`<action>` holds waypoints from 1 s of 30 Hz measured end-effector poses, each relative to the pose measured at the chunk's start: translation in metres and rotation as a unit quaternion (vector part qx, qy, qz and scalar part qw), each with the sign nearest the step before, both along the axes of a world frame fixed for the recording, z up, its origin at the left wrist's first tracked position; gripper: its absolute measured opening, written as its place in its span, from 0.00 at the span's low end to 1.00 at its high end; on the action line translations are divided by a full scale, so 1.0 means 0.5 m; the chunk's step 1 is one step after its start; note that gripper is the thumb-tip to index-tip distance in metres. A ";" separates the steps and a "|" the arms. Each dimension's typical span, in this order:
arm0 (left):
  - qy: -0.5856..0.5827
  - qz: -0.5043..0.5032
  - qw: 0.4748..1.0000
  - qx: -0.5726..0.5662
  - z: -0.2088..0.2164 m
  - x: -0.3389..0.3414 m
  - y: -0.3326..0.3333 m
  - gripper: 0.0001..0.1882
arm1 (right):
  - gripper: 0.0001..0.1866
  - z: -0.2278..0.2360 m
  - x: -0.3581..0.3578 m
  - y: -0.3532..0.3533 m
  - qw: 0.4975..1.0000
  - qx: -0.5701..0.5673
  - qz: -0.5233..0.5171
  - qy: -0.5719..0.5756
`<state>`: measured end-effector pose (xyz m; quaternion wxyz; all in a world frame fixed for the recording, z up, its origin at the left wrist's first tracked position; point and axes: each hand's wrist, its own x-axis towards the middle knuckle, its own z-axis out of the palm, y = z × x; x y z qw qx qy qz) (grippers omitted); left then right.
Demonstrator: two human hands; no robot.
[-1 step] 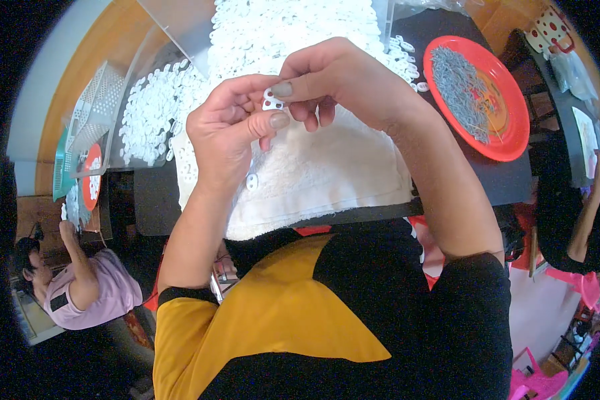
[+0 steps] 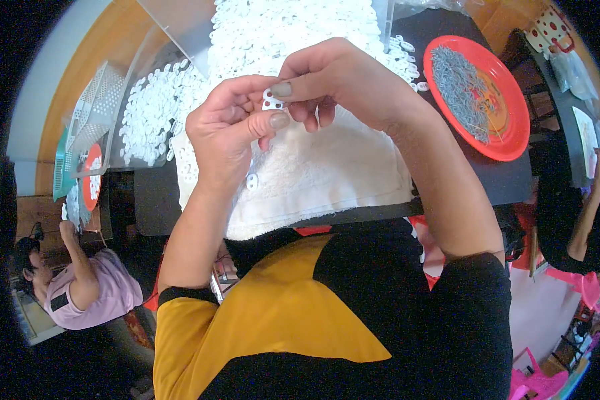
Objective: Sorting small white plastic components on a workstation.
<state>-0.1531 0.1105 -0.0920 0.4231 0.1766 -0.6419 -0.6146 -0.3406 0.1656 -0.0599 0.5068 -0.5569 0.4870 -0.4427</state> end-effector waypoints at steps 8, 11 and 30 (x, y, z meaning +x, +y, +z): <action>0.022 -0.010 0.999 -0.046 -0.005 0.001 0.000 0.14 | 0.10 -0.006 0.004 0.001 0.999 0.020 0.020 -0.042; 0.045 -0.031 0.996 -0.065 -0.005 -0.002 -0.002 0.14 | 0.09 -0.002 0.005 0.003 0.999 0.014 0.024 -0.036; -0.077 0.113 0.990 0.044 0.003 0.000 -0.036 0.08 | 0.05 -0.094 0.029 -0.025 0.808 -0.243 -0.076 0.531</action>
